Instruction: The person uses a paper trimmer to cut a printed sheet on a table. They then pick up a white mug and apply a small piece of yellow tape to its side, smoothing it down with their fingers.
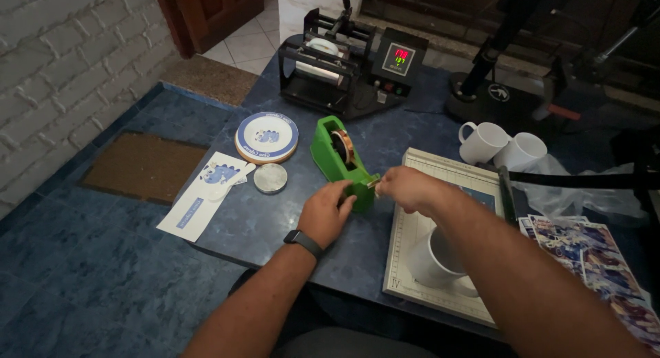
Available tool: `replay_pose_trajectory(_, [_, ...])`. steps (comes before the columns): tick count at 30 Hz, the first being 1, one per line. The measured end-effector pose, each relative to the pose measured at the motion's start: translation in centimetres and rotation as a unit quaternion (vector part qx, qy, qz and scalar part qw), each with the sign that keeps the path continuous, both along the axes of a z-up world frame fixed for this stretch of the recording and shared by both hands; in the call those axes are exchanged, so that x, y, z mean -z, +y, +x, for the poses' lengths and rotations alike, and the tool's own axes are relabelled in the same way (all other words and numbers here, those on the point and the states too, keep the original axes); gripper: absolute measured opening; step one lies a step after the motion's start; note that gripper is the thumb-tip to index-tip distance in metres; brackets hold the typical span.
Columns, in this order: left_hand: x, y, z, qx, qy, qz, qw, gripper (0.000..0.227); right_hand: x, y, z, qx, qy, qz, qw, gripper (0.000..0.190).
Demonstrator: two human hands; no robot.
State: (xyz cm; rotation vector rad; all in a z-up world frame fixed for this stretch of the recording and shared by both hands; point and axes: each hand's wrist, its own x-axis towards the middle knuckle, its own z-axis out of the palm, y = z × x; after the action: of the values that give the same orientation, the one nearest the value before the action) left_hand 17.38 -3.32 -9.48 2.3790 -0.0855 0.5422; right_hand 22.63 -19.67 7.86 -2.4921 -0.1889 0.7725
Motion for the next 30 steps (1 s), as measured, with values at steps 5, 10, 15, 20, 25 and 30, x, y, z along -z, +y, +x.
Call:
replay_pose_trajectory(5, [0.7, 0.0, 0.4, -0.004, -0.009, 0.004, 1.000, 0.037, 2.2, -0.1, 1.1, 0.020, 0.009, 0.007, 1.000, 0.055])
replay_pose_trajectory(10, [0.6, 0.0, 0.3, -0.002, -0.007, 0.002, 1.000, 0.037, 3.3, -0.3, 1.9, 0.004, 0.030, -0.001, 1.000, 0.059])
replay_pose_trajectory(15, [0.2, 0.0, 0.1, -0.002, 0.008, 0.001, 1.000, 0.037, 4.3, 0.3, 2.0, -0.019, 0.015, -0.053, 0.998, 0.058])
replay_pose_trajectory(20, [0.6, 0.1, 0.2, -0.008, 0.015, -0.002, 1.000, 0.037, 3.8, 0.2, 2.9, -0.138, 0.001, -0.135, 0.981, 0.046])
replay_pose_trajectory(25, [0.3, 0.1, 0.0, -0.005, 0.026, -0.010, 1.000, 0.037, -5.5, -1.6, 1.5, -0.100, -0.063, -0.122, 0.986, 0.037])
replay_pose_trajectory(30, [0.4, 0.2, 0.2, 0.010, 0.030, -0.035, 0.999, 0.036, -7.9, -6.9, 1.6, -0.076, -0.130, -0.073, 0.986, 0.049])
